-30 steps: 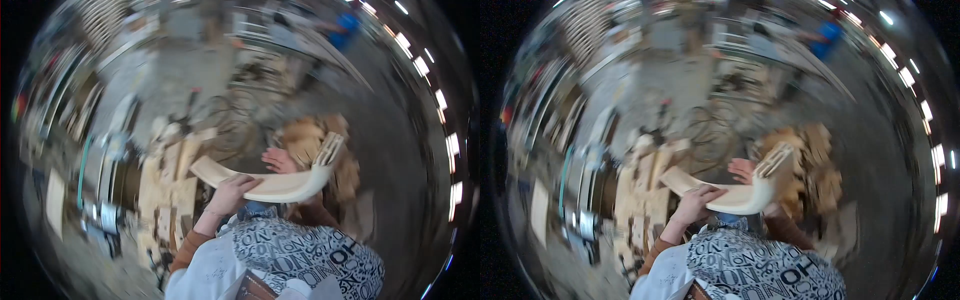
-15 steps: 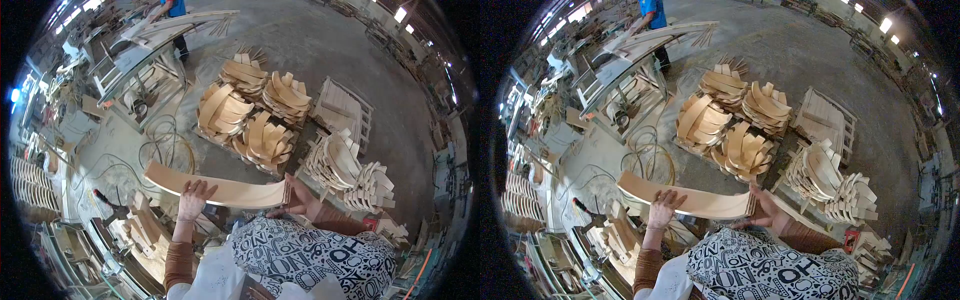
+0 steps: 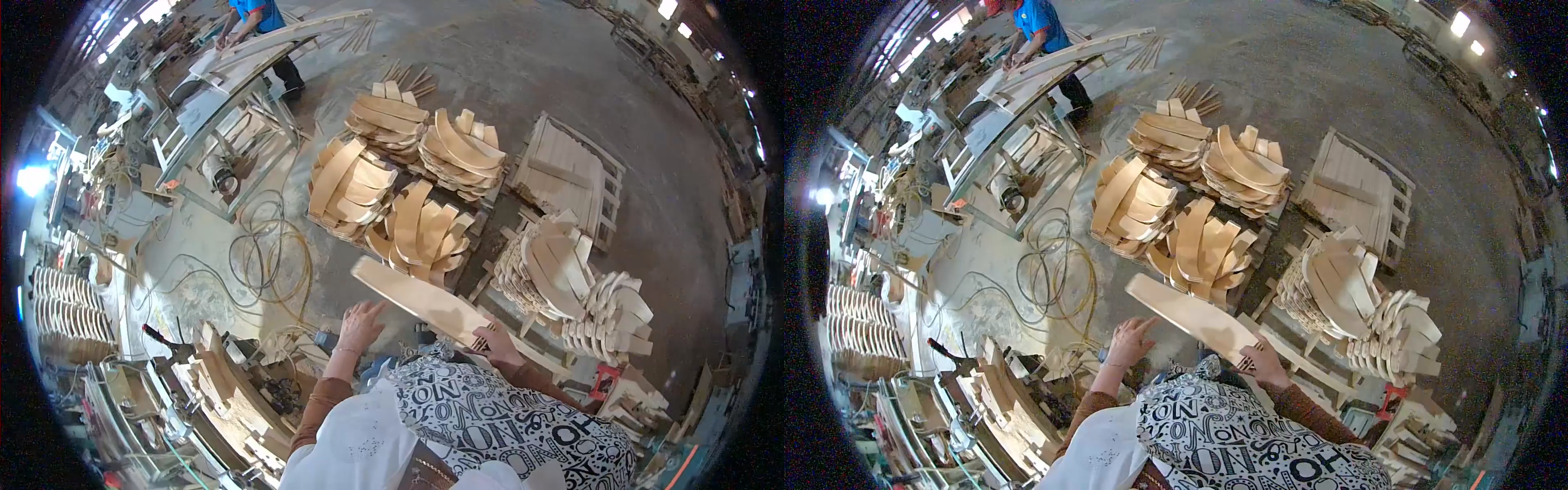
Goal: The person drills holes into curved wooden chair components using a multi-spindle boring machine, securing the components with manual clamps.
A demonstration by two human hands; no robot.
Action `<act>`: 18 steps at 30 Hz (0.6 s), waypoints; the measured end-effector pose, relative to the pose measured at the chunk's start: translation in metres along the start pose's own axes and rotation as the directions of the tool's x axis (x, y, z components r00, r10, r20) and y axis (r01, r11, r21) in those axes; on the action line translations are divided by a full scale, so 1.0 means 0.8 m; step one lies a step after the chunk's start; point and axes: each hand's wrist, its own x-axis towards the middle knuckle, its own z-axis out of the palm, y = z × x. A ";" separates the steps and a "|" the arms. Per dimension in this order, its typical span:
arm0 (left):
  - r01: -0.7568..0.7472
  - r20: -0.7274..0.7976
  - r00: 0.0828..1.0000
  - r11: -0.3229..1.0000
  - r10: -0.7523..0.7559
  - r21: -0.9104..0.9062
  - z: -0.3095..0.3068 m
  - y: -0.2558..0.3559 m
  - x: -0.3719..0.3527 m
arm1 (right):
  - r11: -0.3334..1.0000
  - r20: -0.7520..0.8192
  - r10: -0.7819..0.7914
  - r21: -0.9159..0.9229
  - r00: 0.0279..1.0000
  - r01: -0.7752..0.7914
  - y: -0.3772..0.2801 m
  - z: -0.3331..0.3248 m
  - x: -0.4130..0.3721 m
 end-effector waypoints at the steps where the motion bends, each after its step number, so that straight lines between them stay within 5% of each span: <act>1: 0.106 0.045 0.993 0.994 -0.105 -0.025 0.006 -0.003 -0.008 | 0.998 -0.088 -0.012 -0.069 0.996 0.006 0.003 -0.015 0.012; 4: 0.323 0.128 0.941 0.944 -0.313 -0.066 0.047 -0.047 -0.048 | 0.990 -0.186 -0.033 -0.138 0.982 0.007 -0.004 -0.049 0.033; 6: 0.427 0.127 0.902 0.895 -0.412 -0.129 0.046 -0.055 -0.088 | 0.983 -0.229 -0.183 -0.070 0.956 0.171 0.017 -0.083 0.065; 12: 0.683 0.254 0.726 0.712 -0.639 -0.162 0.097 -0.117 -0.199 | 0.989 -0.267 0.028 0.146 0.963 0.011 -0.017 -0.059 0.069; 18: 0.708 0.362 0.693 0.684 -0.624 -0.175 0.100 -0.168 -0.212 | 0.946 -0.251 -0.132 0.257 0.959 0.198 -0.036 0.016 0.085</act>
